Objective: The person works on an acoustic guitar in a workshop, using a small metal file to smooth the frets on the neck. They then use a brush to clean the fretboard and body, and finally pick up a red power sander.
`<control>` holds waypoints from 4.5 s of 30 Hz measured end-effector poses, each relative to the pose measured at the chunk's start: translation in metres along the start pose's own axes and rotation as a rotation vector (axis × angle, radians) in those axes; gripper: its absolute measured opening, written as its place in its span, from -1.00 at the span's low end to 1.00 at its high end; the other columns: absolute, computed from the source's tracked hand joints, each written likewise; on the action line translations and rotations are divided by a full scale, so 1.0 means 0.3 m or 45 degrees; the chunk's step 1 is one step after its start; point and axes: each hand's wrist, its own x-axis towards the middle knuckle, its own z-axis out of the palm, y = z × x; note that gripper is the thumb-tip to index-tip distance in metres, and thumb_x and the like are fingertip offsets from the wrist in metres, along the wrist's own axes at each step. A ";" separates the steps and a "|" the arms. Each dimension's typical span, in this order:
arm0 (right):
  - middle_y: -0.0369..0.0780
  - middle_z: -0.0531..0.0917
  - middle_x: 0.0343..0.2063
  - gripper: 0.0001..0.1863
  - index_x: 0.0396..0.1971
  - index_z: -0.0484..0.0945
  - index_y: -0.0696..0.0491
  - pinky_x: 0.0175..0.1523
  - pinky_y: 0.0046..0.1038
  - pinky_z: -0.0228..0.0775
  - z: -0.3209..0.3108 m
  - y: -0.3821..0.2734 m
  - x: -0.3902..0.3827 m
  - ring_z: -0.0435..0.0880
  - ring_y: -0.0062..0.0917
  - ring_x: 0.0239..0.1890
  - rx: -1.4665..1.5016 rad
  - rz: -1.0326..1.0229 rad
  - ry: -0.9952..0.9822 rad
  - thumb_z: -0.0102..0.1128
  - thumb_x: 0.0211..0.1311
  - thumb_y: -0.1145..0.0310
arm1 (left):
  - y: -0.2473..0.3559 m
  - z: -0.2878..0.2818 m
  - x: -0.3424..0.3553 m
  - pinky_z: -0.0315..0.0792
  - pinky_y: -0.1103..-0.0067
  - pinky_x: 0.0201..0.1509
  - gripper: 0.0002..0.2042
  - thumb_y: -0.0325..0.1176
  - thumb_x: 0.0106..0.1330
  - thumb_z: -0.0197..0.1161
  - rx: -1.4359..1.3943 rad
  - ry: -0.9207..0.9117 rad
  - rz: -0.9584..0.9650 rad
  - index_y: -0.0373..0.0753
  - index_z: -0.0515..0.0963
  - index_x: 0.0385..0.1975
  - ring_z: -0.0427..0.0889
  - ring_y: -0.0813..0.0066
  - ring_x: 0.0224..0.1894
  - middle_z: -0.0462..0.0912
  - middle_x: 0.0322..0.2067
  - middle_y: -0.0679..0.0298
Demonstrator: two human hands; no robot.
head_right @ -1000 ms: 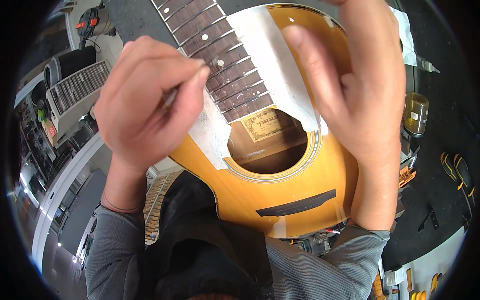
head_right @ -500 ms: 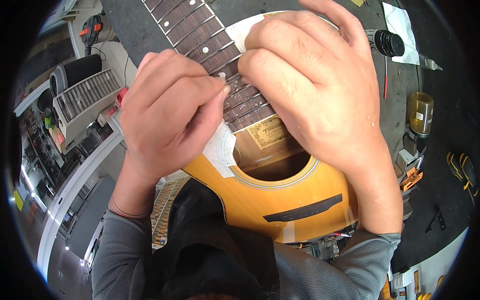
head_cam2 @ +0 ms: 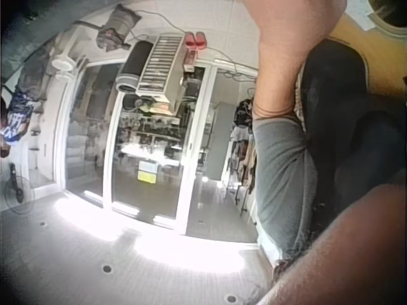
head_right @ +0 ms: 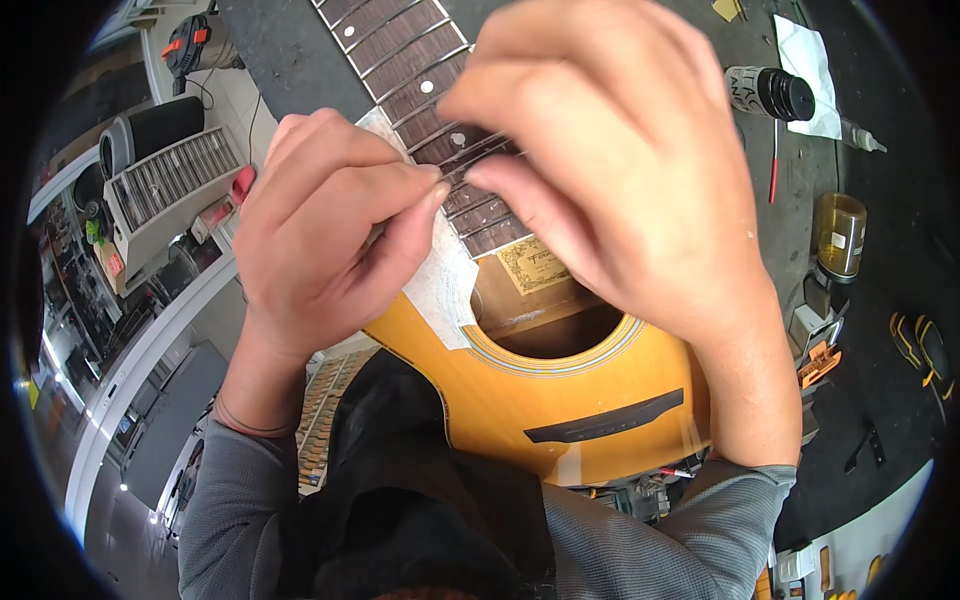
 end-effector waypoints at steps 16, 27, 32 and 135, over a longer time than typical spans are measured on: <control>-0.17 0.74 -0.16 -0.73 -0.31 0.70 0.08 0.21 -0.13 0.58 -0.007 -0.007 0.004 0.78 -0.13 0.16 0.014 -0.057 -0.141 0.53 -0.07 0.56 | 0.014 -0.015 -0.041 0.39 0.38 -0.29 -0.72 -0.64 0.01 0.56 -0.041 -0.042 -0.056 -0.25 0.70 -0.27 0.60 0.26 -0.41 0.64 -0.36 0.26; -0.15 0.73 -0.20 -0.75 -0.31 0.69 0.13 0.15 -0.20 0.66 0.022 -0.011 0.005 0.83 -0.11 0.14 0.050 -0.042 -0.039 0.51 -0.02 0.65 | -0.002 0.000 -0.053 0.39 0.36 -0.30 -0.69 -0.64 0.00 0.58 0.011 0.001 0.022 -0.25 0.68 -0.24 0.60 0.23 -0.40 0.64 -0.35 0.24; -0.15 0.73 -0.19 -0.75 -0.30 0.70 0.14 0.18 -0.21 0.66 0.013 -0.020 0.005 0.82 -0.11 0.16 0.013 -0.027 -0.064 0.51 -0.01 0.67 | -0.013 -0.005 -0.041 0.40 0.36 -0.28 -0.68 -0.63 0.00 0.59 0.008 -0.028 0.037 -0.24 0.69 -0.24 0.60 0.23 -0.39 0.65 -0.34 0.25; -0.32 0.71 -0.25 -0.73 -0.26 0.73 -0.02 0.10 -0.25 0.29 -0.033 0.029 -0.026 0.65 -0.32 -0.05 -0.238 0.026 -0.058 0.59 0.00 0.43 | 0.001 0.017 0.011 0.39 0.40 -0.33 -0.72 -0.64 0.05 0.57 0.018 -0.022 0.027 -0.32 0.75 -0.21 0.60 0.26 -0.40 0.67 -0.33 0.20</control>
